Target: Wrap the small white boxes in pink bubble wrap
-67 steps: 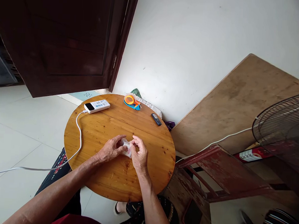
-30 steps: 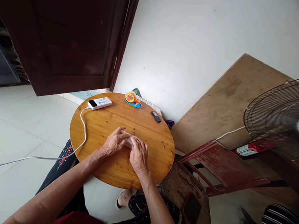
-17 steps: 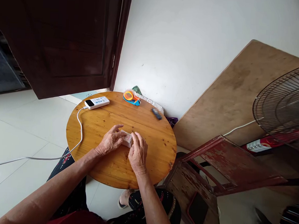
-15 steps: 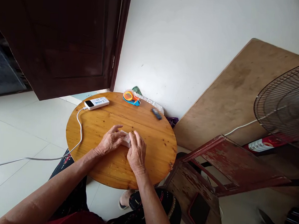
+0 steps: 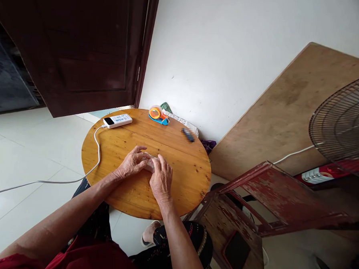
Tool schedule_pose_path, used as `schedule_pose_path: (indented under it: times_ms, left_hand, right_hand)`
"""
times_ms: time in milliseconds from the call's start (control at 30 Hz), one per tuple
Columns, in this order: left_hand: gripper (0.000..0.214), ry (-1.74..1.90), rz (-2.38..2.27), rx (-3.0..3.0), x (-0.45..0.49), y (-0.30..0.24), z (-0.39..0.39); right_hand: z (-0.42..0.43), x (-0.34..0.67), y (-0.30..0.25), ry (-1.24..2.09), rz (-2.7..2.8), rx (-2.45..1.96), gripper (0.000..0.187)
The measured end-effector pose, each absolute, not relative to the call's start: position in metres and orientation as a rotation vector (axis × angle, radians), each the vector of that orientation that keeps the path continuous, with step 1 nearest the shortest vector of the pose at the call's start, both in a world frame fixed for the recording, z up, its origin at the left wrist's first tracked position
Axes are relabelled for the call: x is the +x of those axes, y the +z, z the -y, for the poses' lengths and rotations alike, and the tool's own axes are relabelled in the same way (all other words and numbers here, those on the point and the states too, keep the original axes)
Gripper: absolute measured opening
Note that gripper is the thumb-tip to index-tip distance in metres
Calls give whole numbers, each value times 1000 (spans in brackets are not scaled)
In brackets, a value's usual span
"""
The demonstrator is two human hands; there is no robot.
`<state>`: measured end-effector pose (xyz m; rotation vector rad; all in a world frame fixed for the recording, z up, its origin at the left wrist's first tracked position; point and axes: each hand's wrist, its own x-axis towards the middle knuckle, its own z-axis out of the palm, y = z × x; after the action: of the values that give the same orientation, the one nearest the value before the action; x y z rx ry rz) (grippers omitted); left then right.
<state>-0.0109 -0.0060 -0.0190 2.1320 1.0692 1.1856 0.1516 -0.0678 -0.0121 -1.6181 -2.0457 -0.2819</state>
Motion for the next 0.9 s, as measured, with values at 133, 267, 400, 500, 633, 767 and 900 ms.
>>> schedule_pose_path:
  times_ms: [133, 267, 400, 500, 633, 767, 900]
  left_hand:
    - [29, 1217, -1058, 2132, -9, -20, 5]
    - [28, 1235, -1073, 2067, -6, -23, 3]
    - [24, 1227, -1076, 1943, -3, -25, -1]
    - [24, 1202, -1070, 1853, -1, -28, -5]
    - [23, 1206, -1051, 1834, 3, -31, -7]
    - [21, 1236, -1045, 1836, 6, -32, -7]
    - [20, 1244, -1073, 1835, 6, -31, -8]
  right_hand:
    - [65, 154, -13, -276, 2090, -1611, 53]
    - [63, 152, -11, -291, 2120, -1664, 56]
    - [65, 149, -9, -370, 2104, -1726, 54]
    - [66, 148, -7, -421, 2092, -1729, 51]
    - [65, 147, -7, -437, 2084, -1738, 48]
    - [63, 150, -11, -457, 2027, -1739, 42]
    - [62, 152, -13, -488, 2016, -1721, 49]
